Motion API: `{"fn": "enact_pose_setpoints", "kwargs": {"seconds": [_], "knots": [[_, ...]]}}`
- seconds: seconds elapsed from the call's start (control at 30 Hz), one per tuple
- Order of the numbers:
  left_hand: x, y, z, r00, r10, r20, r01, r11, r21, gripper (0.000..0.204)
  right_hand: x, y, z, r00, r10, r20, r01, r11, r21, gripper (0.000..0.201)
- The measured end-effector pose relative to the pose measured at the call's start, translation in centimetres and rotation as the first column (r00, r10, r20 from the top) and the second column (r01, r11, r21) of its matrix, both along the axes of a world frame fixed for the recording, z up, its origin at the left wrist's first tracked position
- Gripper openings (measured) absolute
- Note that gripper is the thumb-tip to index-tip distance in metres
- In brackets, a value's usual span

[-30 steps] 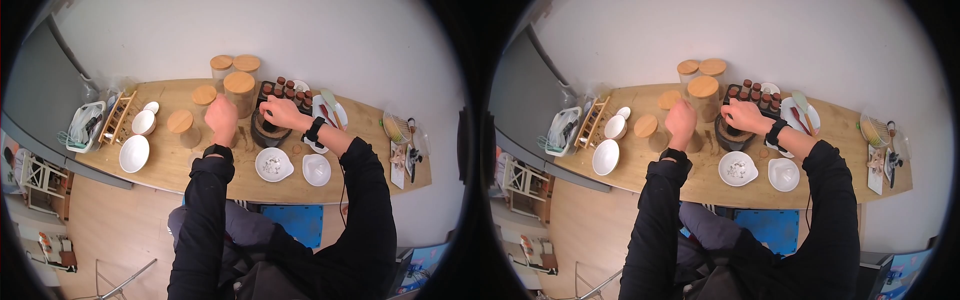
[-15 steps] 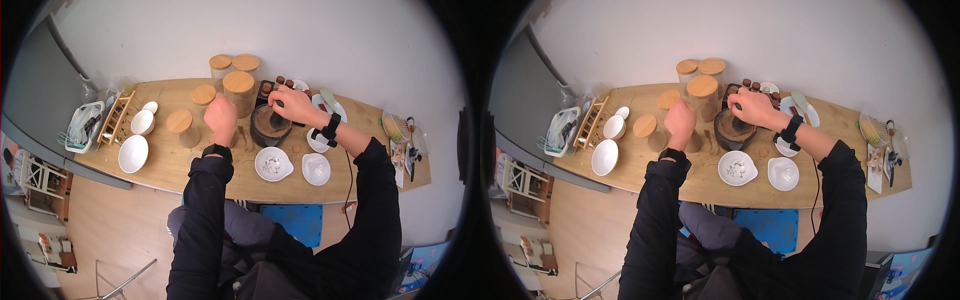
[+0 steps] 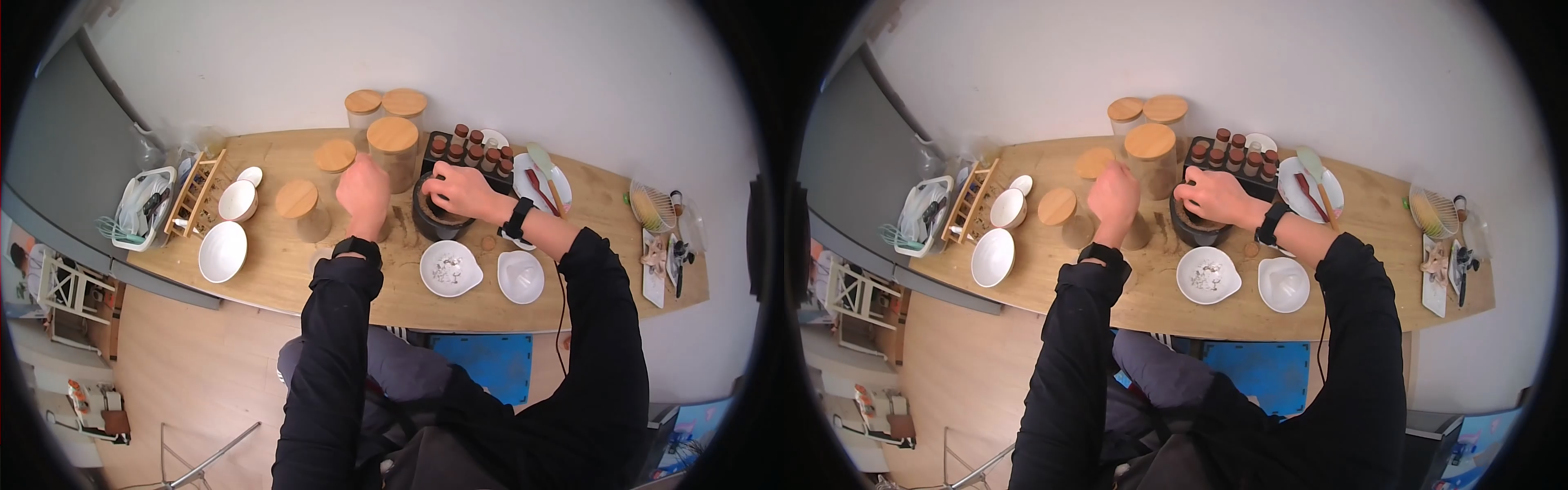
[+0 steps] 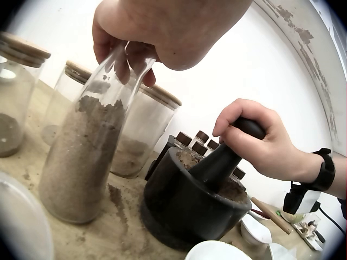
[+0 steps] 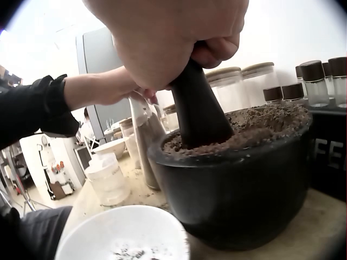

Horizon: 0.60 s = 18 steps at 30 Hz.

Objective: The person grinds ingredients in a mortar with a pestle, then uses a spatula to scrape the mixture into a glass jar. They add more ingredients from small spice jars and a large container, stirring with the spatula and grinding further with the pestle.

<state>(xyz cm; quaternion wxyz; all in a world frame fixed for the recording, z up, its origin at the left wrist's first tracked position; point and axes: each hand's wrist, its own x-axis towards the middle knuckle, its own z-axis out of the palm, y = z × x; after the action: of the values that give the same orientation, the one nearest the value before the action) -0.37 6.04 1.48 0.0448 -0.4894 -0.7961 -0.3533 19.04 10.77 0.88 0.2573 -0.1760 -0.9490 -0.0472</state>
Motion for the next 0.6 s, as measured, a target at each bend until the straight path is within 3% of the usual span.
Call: {"fn": "enact_pose_setpoints", "kwargs": {"seconds": [0.1, 0.2, 0.33, 0.43, 0.53, 0.6], "knots": [[0.1, 0.1, 0.1, 1.000, 0.010, -0.015, -0.010, 1.000, -0.012, 0.016, 0.0, 1.7, 0.3, 0.997, 0.056, 0.059, -0.065, 0.987, 0.150, 0.007], [0.1, 0.1, 0.0, 1.000, 0.003, -0.013, -0.003, 1.000, -0.029, 0.016, 1.2, 2.1, 0.8, 0.991, -0.046, 0.122, 0.022, 0.981, 0.194, 0.007], [0.2, 0.2, -0.1, 1.000, 0.007, -0.015, -0.008, 0.999, -0.032, 0.016, 1.9, 0.9, 1.0, 0.968, -0.201, 0.150, 0.206, 0.978, -0.020, 0.002], [0.0, 0.1, -0.1, 1.000, 0.011, -0.004, -0.011, 1.000, -0.006, 0.016, 1.1, 0.5, 0.1, 0.976, -0.199, 0.086, 0.211, 0.965, -0.157, 0.001], [-0.1, 0.2, -0.1, 1.000, 0.010, 0.000, -0.010, 1.000, -0.001, 0.016, -0.1, 0.5, -0.1, 0.983, -0.184, 0.016, 0.184, 0.967, -0.179, 0.002], [0.0, 0.3, 0.0, 1.000, 0.005, -0.006, -0.005, 1.000, -0.004, 0.017, -0.5, 0.7, 0.2, 0.985, -0.174, 0.009, 0.174, 0.979, -0.107, 0.002]]}}
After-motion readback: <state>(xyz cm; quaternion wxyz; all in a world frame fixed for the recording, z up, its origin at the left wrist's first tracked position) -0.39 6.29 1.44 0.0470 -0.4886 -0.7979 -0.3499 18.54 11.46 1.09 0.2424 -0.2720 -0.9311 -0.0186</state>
